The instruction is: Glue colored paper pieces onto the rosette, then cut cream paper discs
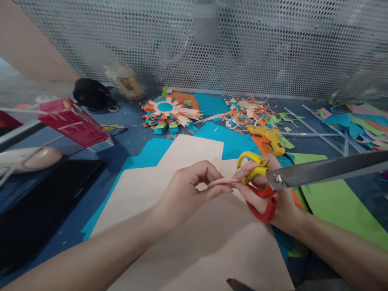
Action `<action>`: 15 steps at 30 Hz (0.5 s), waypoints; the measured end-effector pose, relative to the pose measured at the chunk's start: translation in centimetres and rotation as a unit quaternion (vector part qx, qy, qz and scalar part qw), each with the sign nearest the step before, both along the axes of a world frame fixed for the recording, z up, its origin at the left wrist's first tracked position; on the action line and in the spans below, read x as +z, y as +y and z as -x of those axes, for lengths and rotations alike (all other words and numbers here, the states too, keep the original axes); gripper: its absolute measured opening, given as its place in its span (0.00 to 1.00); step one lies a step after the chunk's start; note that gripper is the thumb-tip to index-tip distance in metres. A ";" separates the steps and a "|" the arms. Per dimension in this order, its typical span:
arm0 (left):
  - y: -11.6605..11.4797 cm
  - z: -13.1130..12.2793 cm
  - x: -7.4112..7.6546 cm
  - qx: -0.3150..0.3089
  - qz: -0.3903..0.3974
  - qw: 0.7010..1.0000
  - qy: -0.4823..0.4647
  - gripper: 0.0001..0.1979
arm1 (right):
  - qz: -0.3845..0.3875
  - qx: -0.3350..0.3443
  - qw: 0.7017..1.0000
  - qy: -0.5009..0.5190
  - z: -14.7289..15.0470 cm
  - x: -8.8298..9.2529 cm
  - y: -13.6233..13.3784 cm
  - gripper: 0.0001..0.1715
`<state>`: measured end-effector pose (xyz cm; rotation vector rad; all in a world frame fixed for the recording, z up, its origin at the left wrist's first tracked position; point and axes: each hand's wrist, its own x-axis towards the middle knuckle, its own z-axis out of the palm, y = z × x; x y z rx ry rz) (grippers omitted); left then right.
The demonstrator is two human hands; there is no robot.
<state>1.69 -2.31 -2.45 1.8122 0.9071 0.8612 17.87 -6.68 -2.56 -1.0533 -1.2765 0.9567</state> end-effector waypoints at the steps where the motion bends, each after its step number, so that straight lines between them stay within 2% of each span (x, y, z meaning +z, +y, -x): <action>1: 0.1 0.0 0.1 -0.006 0.000 1.000 0.007 0.08 | -0.005 0.007 1.000 -0.003 -0.1 -0.1 0.0 0.18; 5: 0.6 0.2 0.7 -0.037 -0.030 0.997 0.066 0.07 | 0.032 0.025 0.999 0.026 -0.3 -0.8 0.0 0.21; 8: 0.7 0.3 1.0 -0.060 -0.074 0.990 0.102 0.09 | 0.077 0.082 0.992 0.058 -0.5 -1.5 0.0 0.19; 15: 0.7 0.3 0.5 -0.059 -0.123 0.984 0.115 0.09 | 0.078 0.094 0.992 0.041 -0.9 -2.1 -0.2 0.16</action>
